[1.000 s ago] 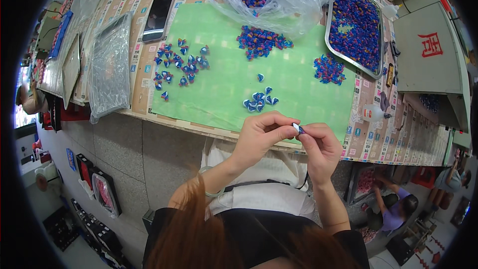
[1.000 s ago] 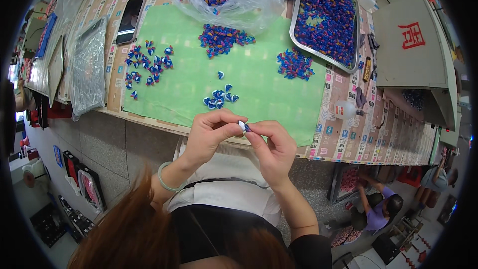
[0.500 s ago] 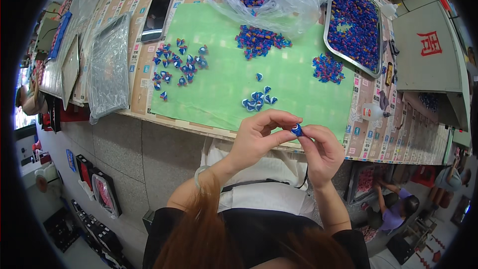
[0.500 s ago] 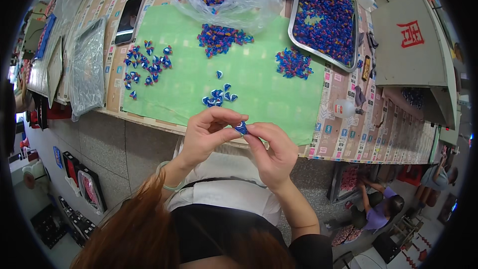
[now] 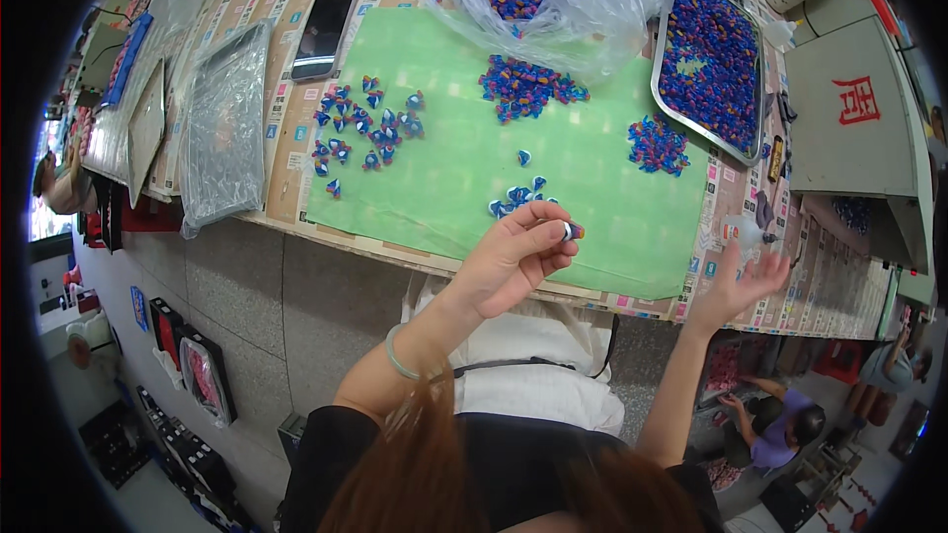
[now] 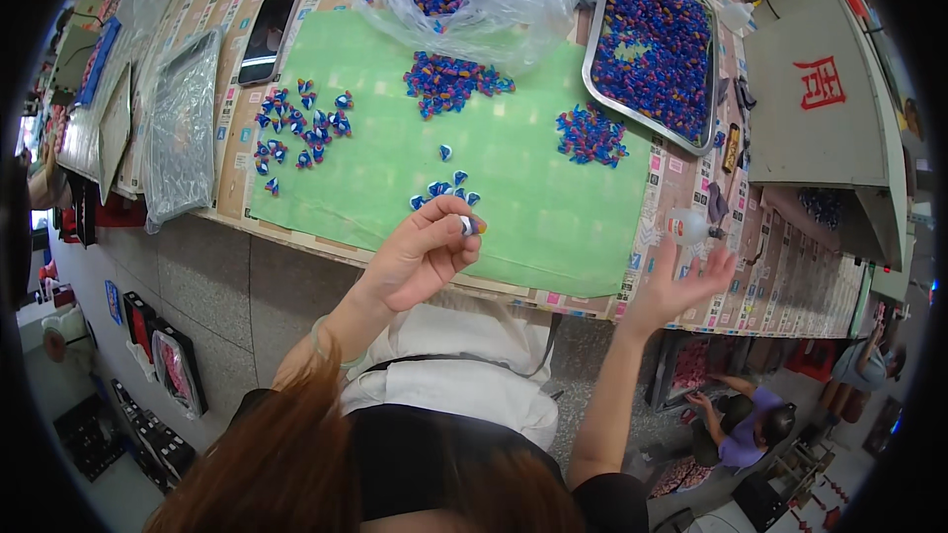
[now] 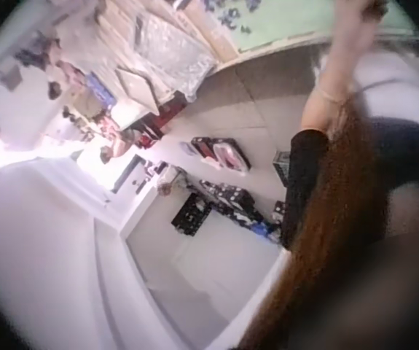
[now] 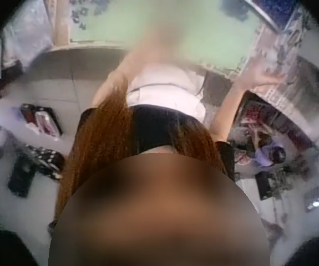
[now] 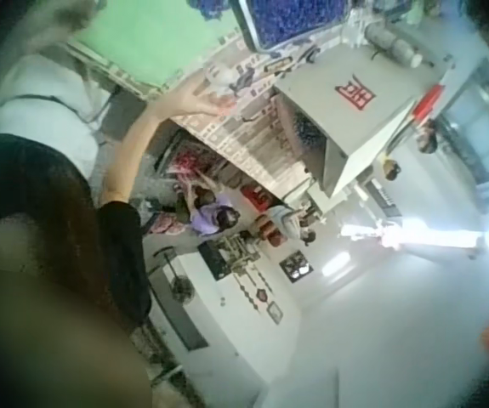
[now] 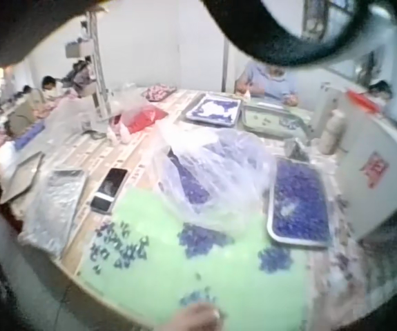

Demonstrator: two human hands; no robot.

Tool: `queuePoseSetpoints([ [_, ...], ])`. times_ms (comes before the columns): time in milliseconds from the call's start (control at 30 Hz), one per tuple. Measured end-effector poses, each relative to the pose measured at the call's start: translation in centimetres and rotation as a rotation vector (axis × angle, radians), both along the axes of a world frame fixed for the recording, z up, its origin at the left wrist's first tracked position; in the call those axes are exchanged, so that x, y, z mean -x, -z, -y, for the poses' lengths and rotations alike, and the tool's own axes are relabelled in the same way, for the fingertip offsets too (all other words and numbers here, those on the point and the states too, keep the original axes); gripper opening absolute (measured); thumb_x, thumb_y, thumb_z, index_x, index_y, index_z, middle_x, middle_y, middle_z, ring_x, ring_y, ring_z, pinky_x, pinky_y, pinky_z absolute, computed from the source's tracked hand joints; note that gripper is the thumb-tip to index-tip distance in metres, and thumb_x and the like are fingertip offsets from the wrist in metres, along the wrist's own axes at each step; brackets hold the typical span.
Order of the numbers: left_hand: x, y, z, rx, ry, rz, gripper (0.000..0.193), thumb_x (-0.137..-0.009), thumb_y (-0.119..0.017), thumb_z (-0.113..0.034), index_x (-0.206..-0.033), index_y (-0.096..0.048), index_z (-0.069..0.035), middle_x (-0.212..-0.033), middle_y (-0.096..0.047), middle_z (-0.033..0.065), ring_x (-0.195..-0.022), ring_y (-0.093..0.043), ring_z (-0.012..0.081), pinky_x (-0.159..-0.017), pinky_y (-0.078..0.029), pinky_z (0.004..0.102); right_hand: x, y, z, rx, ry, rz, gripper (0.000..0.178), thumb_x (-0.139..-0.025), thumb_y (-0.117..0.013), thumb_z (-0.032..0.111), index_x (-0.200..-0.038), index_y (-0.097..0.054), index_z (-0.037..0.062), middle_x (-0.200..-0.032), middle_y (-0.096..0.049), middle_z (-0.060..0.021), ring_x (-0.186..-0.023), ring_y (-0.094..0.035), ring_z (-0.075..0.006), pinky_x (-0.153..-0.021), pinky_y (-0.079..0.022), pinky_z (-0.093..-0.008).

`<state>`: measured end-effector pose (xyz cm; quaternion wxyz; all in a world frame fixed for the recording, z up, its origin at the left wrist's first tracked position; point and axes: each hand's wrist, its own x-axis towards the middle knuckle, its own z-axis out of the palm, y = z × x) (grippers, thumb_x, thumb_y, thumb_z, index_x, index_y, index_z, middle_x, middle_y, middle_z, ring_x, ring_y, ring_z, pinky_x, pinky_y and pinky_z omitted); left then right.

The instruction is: Apply glue to small blue components and assemble them on a workbench.

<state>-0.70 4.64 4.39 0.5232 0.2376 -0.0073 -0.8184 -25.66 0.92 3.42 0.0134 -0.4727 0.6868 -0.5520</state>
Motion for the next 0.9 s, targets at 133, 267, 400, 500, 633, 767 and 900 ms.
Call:
queuePoseSetpoints([
  [133, -0.2, 0.8, -0.2, 0.049, -0.008, -0.063, 0.014, -0.082, -0.052, -0.008, -0.094, -0.053, -0.003, -0.089, -0.057, 0.007, -0.077, -0.055, 0.0118, -0.069, -0.046, 0.0224, 3.4, 2.5, 1.8, -0.126, -0.233, 0.397, 0.046, -0.078, -0.056, 0.008, -0.116, -0.032, -0.0023, -0.111, -0.041, -0.0114, -0.096, -0.046, -0.0179, -0.082, -0.037, -0.029],
  [267, -0.1, 0.3, 0.2, -0.067, -0.011, 0.09, 0.018, -0.082, -0.05, -0.007, -0.099, -0.052, -0.001, -0.09, -0.057, 0.0078, -0.078, -0.056, 0.0122, -0.069, -0.047, 0.0229, 4.3, 2.5, 1.5, -0.188, -0.35, 0.644, 0.035, -0.079, -0.054, 0.004, -0.11, -0.04, -0.0017, -0.1, -0.048, -0.0087, -0.088, -0.051, -0.0166, -0.076, -0.041, -0.026],
  [400, -0.2, 0.9, 0.2, -0.066, -0.023, 0.197, 0.018, -0.082, -0.049, -0.006, -0.099, -0.052, -0.001, -0.088, -0.058, 0.0076, -0.076, -0.057, 0.0116, -0.068, -0.048, 0.0228, -1.5, -3.1, -0.9, -0.311, -0.585, 1.082, 0.028, -0.074, -0.057, 0.0, -0.099, -0.045, 0.0005, -0.093, -0.051, -0.0064, -0.08, -0.052, -0.0131, -0.07, -0.044, -0.0252],
  [500, -0.2, 1.3, 0.1, -0.066, -0.016, 0.22, 0.019, -0.081, -0.05, -0.007, -0.099, -0.053, -0.001, -0.087, -0.058, 0.0069, -0.075, -0.057, 0.011, -0.068, -0.047, 0.0225, -3.2, -2.9, -2.4, -0.476, -0.672, 0.841, 0.032, -0.069, -0.059, -0.002, -0.097, -0.045, 0.0018, -0.093, -0.05, -0.0059, -0.082, -0.05, -0.0116, -0.066, -0.044, -0.0241],
  [633, -0.1, 1.0, 0.2, -0.104, -0.007, 0.217, 0.019, -0.081, -0.051, -0.007, -0.099, -0.053, -0.001, -0.085, -0.058, 0.0061, -0.073, -0.056, 0.0105, -0.067, -0.046, 0.022, -5.9, -4.8, -3.3, -0.404, -0.766, 0.828, 0.034, -0.066, -0.063, 0.002, -0.095, -0.046, 0.0016, -0.093, -0.048, -0.0051, -0.078, -0.046, -0.0096, -0.069, -0.037, -0.0209],
  [767, 0.0, 1.2, 0.1, -0.114, -0.01, 0.196, 0.019, -0.08, -0.052, -0.007, -0.098, -0.054, 0.0, -0.084, -0.058, 0.0057, -0.072, -0.055, 0.01, -0.067, -0.046, 0.0219, -6.9, -4.9, -3.6, -0.224, -0.749, 0.659, 0.032, -0.065, -0.065, 0.005, -0.091, -0.046, 0.0016, -0.088, -0.046, -0.0039, -0.077, -0.045, -0.0102, -0.07, -0.036, -0.0212],
  [900, 0.0, 1.4, -0.1, -0.108, -0.004, 0.197, 0.019, -0.08, -0.051, -0.006, -0.098, -0.053, 0.0, -0.083, -0.058, 0.0049, -0.072, -0.055, 0.01, -0.067, -0.046, 0.0224, -7.2, -5.4, -3.9, -0.188, -0.785, 0.521, 0.031, -0.065, -0.068, 0.009, -0.085, -0.046, 0.0019, -0.082, -0.043, -0.0025, -0.074, -0.043, -0.0104, -0.069, -0.034, -0.0212],
])
